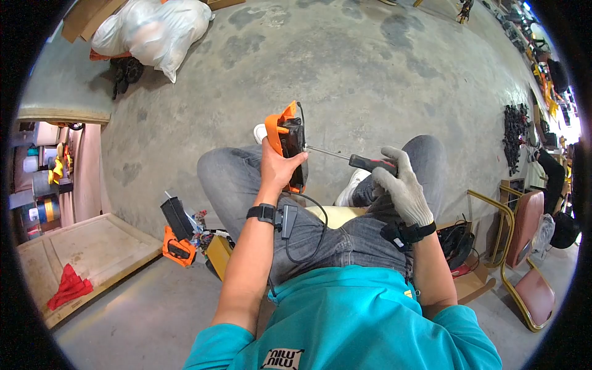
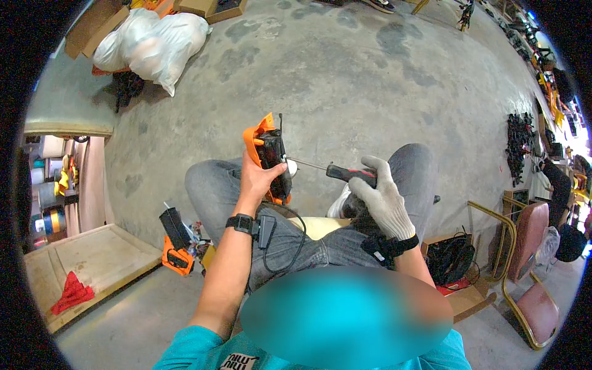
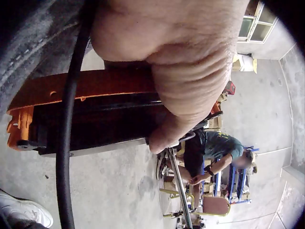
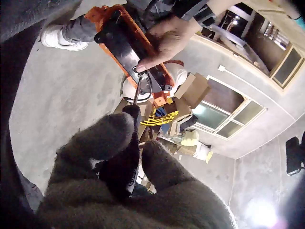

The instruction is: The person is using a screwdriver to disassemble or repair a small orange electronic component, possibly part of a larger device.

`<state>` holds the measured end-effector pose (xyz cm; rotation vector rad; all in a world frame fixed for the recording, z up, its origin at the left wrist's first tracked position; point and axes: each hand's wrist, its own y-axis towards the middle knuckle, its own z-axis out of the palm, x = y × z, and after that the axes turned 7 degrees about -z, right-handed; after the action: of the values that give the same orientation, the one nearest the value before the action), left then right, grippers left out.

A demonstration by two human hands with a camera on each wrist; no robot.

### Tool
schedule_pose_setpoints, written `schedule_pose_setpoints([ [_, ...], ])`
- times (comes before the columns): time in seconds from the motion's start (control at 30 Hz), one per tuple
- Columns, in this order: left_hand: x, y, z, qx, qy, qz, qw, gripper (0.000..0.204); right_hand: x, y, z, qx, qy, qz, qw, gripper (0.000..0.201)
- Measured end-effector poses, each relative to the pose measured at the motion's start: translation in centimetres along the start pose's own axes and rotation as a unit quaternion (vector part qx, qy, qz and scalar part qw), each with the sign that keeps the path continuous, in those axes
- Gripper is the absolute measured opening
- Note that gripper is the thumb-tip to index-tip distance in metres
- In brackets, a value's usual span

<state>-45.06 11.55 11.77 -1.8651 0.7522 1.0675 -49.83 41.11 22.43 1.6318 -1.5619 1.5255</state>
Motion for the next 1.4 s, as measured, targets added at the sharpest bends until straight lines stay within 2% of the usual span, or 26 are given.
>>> schedule_pose_setpoints([
  [0.13,0.0,0.0,0.1,-0.004,-0.007,-0.002,1.000,0.071,0.6,0.2,0.1,-0.011,-0.038,-0.060,0.997,0.063],
  [0.2,-0.1,0.0,0.0,0.003,-0.023,-0.007,1.000,0.072,2.1,-0.1,0.0,0.002,0.062,0.056,0.997,0.061],
  [0.33,-0.2,-0.2,0.0,-0.007,0.006,-0.011,1.000,0.073,0.6,0.0,0.3,-0.004,0.064,0.047,0.997,0.060],
  [0.4,0.0,0.0,0.0,-0.004,0.001,-0.016,1.000,0.073,-0.7,0.3,0.4,-0.025,-0.068,-0.111,0.991,0.059],
  [0.43,0.1,0.0,0.0,-0.003,0.001,-0.015,1.000,0.073,-0.8,0.3,0.2,-0.026,-0.068,-0.112,0.991,0.059],
  [0.5,0.0,0.0,0.1,-0.003,-0.020,-0.007,1.000,0.072,-0.1,0.2,-0.2,0.007,-0.021,-0.029,0.999,0.065],
  [0.53,-0.2,-0.1,0.0,-0.003,-0.020,-0.007,1.000,0.072,0.6,0.1,-0.3,0.007,-0.021,-0.029,0.999,0.065],
  [0.6,-0.3,-0.2,0.0,-0.012,0.010,-0.011,1.000,0.072,2.1,-0.1,-0.3,0.029,0.074,0.103,0.992,0.065],
  [0.63,0.0,0.0,0.0,-0.013,0.010,-0.010,1.000,0.072,1.5,0.1,-0.2,0.030,0.074,0.102,0.992,0.065],
  [0.7,0.5,0.3,0.0,0.000,-0.002,0.001,1.000,0.073,-0.1,0.2,0.2,0.003,0.010,0.015,1.000,0.062],
  [0.73,0.7,0.3,0.0,0.000,-0.002,0.001,1.000,0.073,-0.3,0.2,0.3,0.003,0.009,0.015,1.000,0.062],
  [0.8,0.8,0.3,0.1,-0.008,0.000,0.006,1.000,0.073,-0.3,0.1,0.7,-0.026,0.003,-0.070,0.997,0.060],
  [0.93,0.1,0.0,0.0,-0.003,-0.010,0.001,1.000,0.072,0.4,0.3,0.3,-0.026,-0.011,-0.013,1.000,0.057],
  [1.0,-0.1,-0.2,-0.1,0.000,0.008,-0.013,1.000,0.071,1.0,0.2,0.4,-0.011,0.039,0.053,0.998,0.058],
  [1.03,-0.1,-0.1,0.0,-0.001,0.008,-0.012,1.000,0.071,0.5,0.2,0.4,-0.011,0.039,0.052,0.998,0.058],
  [1.1,-0.1,-0.1,0.0,-0.004,0.014,-0.003,1.000,0.071,-0.7,0.2,0.3,-0.017,-0.062,-0.047,0.997,0.057],
  [1.23,-0.3,-0.1,0.0,0.001,0.003,-0.011,1.000,0.071,0.5,0.4,0.3,-0.018,-0.045,-0.069,0.996,0.054],
  [1.3,-0.3,-0.3,-0.1,-0.001,0.016,-0.008,1.000,0.071,2.2,0.0,0.1,0.007,0.031,0.049,0.998,0.047],
  [1.4,0.4,0.1,-0.1,0.004,0.029,0.007,1.000,0.070,1.3,0.0,0.3,0.005,0.075,0.058,0.995,0.042],
])
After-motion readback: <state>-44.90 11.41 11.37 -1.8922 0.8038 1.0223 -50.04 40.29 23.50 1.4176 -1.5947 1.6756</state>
